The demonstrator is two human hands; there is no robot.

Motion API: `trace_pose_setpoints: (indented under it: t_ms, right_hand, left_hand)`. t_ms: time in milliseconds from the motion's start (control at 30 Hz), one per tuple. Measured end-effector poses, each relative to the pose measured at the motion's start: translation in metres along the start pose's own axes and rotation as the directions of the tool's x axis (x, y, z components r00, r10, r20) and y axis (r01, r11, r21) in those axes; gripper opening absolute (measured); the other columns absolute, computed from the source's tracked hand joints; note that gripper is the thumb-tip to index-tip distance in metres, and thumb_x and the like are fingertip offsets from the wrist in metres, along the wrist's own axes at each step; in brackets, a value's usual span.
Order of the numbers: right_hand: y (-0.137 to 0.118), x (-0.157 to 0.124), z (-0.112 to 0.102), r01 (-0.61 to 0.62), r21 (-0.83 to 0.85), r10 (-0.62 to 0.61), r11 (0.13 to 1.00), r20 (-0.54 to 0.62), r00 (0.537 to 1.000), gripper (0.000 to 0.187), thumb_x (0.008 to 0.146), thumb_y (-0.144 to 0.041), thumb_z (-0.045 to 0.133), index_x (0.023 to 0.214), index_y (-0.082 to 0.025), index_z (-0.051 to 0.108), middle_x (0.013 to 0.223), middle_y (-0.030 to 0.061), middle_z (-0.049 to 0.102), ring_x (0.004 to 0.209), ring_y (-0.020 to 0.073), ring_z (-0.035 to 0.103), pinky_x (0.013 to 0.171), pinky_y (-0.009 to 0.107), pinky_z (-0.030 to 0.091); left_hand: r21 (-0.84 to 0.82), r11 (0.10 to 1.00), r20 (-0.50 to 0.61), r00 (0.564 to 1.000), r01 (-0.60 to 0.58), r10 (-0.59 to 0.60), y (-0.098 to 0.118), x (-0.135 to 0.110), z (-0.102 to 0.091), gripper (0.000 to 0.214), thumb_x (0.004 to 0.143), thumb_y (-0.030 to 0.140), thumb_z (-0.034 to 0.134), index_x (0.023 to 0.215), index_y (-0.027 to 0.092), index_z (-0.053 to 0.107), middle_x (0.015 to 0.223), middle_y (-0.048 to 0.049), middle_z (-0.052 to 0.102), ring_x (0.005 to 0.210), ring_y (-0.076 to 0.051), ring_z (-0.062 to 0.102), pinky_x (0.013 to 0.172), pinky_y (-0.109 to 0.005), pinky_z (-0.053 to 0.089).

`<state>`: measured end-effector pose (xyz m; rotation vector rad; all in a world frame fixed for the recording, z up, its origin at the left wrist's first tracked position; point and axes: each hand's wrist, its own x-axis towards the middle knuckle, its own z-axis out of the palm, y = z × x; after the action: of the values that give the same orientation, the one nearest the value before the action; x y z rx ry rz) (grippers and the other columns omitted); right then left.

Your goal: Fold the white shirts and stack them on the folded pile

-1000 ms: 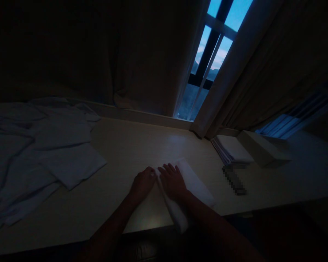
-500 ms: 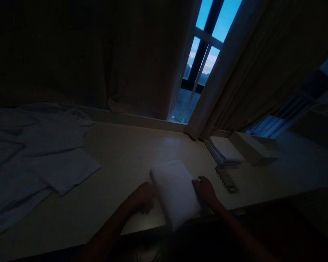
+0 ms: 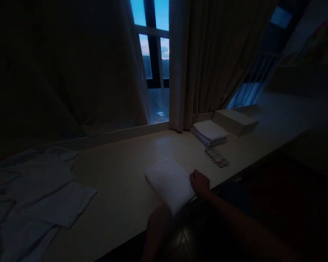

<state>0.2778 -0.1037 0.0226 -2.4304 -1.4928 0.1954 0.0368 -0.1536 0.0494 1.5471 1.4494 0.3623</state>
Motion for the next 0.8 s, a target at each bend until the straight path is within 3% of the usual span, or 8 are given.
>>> trace_pose_setpoints:
  t_ms: [100, 200, 300, 433, 567, 700, 800]
  right_hand:
    - [0.001, -0.001, 0.0, -0.012, 0.031, 0.012, 0.999, 0.007, 1.0, 0.033, 0.097, -0.042, 0.035, 0.101, -0.019, 0.059, 0.096, 0.0102, 0.068, 0.085, 0.021, 0.063, 0.072, 0.031, 0.036]
    - [0.003, -0.002, 0.001, -0.031, 0.085, 0.03, 0.996, 0.007, 1.0, 0.034, 0.098, -0.041, 0.034, 0.101, -0.019, 0.06, 0.098, 0.0104, 0.068, 0.088, 0.0212, 0.063, 0.072, 0.031, 0.035]
    - [0.004, -0.003, -0.001, -0.035, 0.127, 0.035, 0.991, 0.006, 0.999, 0.034, 0.097, -0.042, 0.036, 0.097, -0.019, 0.061, 0.096, 0.0091, 0.069, 0.085, 0.0203, 0.063, 0.068, 0.029, 0.035]
    - [0.003, -0.004, -0.009, -0.022, 0.166, 0.024, 0.986, -0.012, 1.0, 0.034, 0.095, -0.047, 0.042, 0.089, -0.021, 0.063, 0.09, 0.0053, 0.07, 0.079, 0.0175, 0.064, 0.065, 0.027, 0.035]
    - [0.006, -0.003, -0.007, 0.006, 0.245, 0.002, 0.97, -0.034, 0.999, 0.035, 0.092, -0.051, 0.046, 0.085, -0.022, 0.064, 0.087, 0.0035, 0.07, 0.079, 0.0171, 0.064, 0.067, 0.026, 0.035]
    - [0.009, -0.002, 0.003, 0.024, 0.318, -0.003, 0.948, -0.064, 0.998, 0.034, 0.091, -0.052, 0.049, 0.083, -0.023, 0.064, 0.086, 0.0031, 0.07, 0.079, 0.0172, 0.063, 0.068, 0.026, 0.034]
    - [0.009, -0.001, 0.007, 0.033, 0.333, -0.008, 0.942, -0.076, 0.997, 0.034, 0.092, -0.051, 0.048, 0.082, -0.023, 0.064, 0.084, 0.0028, 0.069, 0.077, 0.017, 0.062, 0.067, 0.026, 0.033]
  left_hand:
    - [0.002, 1.0, -0.025, 1.0, 0.006, -0.006, -0.001, -0.023, 0.018, 0.049, 0.078, 0.06, 0.047, 0.106, 0.024, 0.066, 0.114, -0.0133, 0.068, 0.112, -0.028, 0.061, 0.083, -0.038, 0.053]
    - [-0.135, 0.991, -0.088, 0.996, 0.023, -0.035, 0.002, -0.032, 0.035, 0.054, 0.074, 0.061, 0.054, 0.111, 0.023, 0.064, 0.106, -0.0144, 0.07, 0.104, -0.029, 0.065, 0.079, -0.039, 0.055]
    - [-0.353, 0.934, -0.176, 0.976, 0.059, -0.128, 0.005, -0.031, 0.053, 0.049, 0.068, 0.059, 0.063, 0.101, 0.022, 0.065, 0.089, -0.0124, 0.071, 0.084, -0.029, 0.07, 0.065, -0.037, 0.056]
    - [-0.656, 0.753, -0.253, 0.925, 0.052, -0.284, 0.006, -0.02, 0.065, 0.035, 0.067, 0.05, 0.068, 0.084, 0.02, 0.063, 0.079, -0.0102, 0.071, 0.073, -0.028, 0.07, 0.062, -0.038, 0.057]
    - [-0.748, 0.663, -0.264, 0.905, 0.027, -0.335, 0.004, 0.0, 0.044, 0.025, 0.074, 0.039, 0.062, 0.086, 0.017, 0.059, 0.081, -0.0109, 0.071, 0.077, -0.027, 0.071, 0.069, -0.04, 0.058]
    - [-0.686, 0.726, -0.319, 0.873, 0.056, -0.369, 0.005, 0.01, 0.007, 0.024, 0.072, 0.037, 0.064, 0.084, 0.016, 0.059, 0.078, -0.0118, 0.071, 0.084, -0.03, 0.07, 0.073, -0.043, 0.058]
    - [-0.624, 0.78, -0.369, 0.862, 0.048, -0.348, 0.008, 0.009, -0.01, 0.026, 0.067, 0.038, 0.07, 0.082, 0.018, 0.062, 0.078, -0.0115, 0.07, 0.093, -0.034, 0.068, 0.076, -0.046, 0.057]
